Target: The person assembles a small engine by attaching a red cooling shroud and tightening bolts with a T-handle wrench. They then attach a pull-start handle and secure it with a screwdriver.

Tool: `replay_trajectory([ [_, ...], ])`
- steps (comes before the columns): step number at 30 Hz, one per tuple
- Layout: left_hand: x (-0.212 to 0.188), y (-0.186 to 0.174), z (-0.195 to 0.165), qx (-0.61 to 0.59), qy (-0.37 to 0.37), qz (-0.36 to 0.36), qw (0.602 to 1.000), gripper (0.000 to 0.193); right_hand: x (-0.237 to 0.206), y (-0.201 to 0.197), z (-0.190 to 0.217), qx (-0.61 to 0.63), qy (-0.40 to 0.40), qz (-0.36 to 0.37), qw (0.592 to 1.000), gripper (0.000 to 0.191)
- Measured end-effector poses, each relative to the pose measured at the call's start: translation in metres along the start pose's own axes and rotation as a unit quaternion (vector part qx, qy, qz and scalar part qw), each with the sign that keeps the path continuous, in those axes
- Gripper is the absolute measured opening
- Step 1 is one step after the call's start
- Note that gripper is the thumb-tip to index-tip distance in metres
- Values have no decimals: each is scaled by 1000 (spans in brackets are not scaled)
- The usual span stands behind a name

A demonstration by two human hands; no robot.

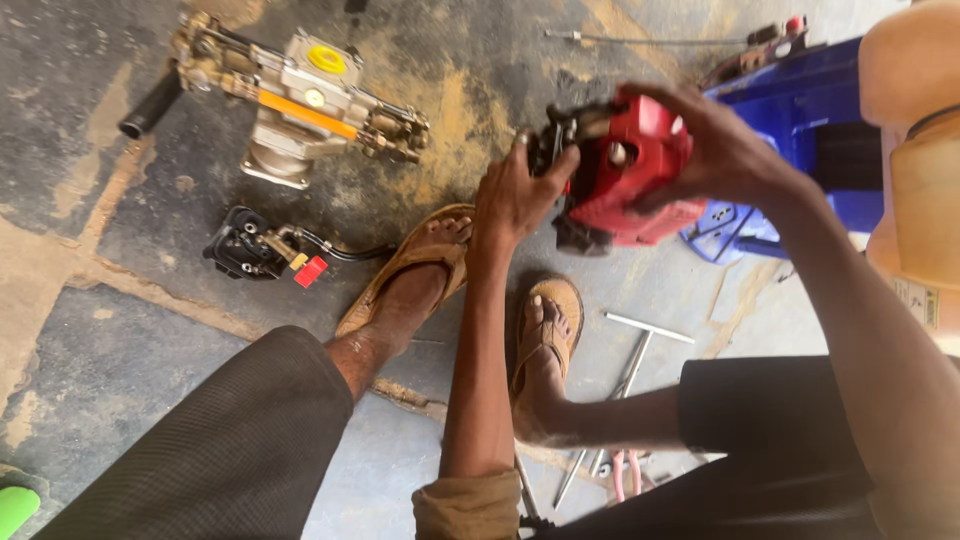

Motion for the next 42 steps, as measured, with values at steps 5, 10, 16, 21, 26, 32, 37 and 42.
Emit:
replay_trajectory([
  [5,7,11,3,10,-60,-14,998,96,1,-3,-10,33,-32,-51,998,122],
  [10,8,9,-6,17,48,-140,989,70,8,2,-4,105,-44,-34,993,107],
  [16,0,17,-4,-182,146,-199,952,45,10,8,0,140,33,-69,987,67],
  [21,3,21,-1,-180,150,-213,949,40,5,13,-1,118,6,-177,977,54],
  [26,16,24,-4,-167,143,-228,948,41,8,6,-12,50,-34,-282,958,53],
  [32,42,24,-12,-159,121,-209,957,52,15,6,-41,200,-26,-173,964,61],
  [37,57,16,-27,-159,130,-231,951,70,8,7,-55,241,-16,-160,957,68],
  [42,74,19,-12,-229,41,-188,954,50,13,17,-69,284,61,-125,949,65],
])
Point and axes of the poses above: each hand's wrist, its own x-axis towards the middle knuckle, its own y-axis out of the palm, z = x × y, the point moved 6 cm from there along x, towards the middle knuckle, and after that the axes turned 2 degrees about -x, right-handed, at the moved point
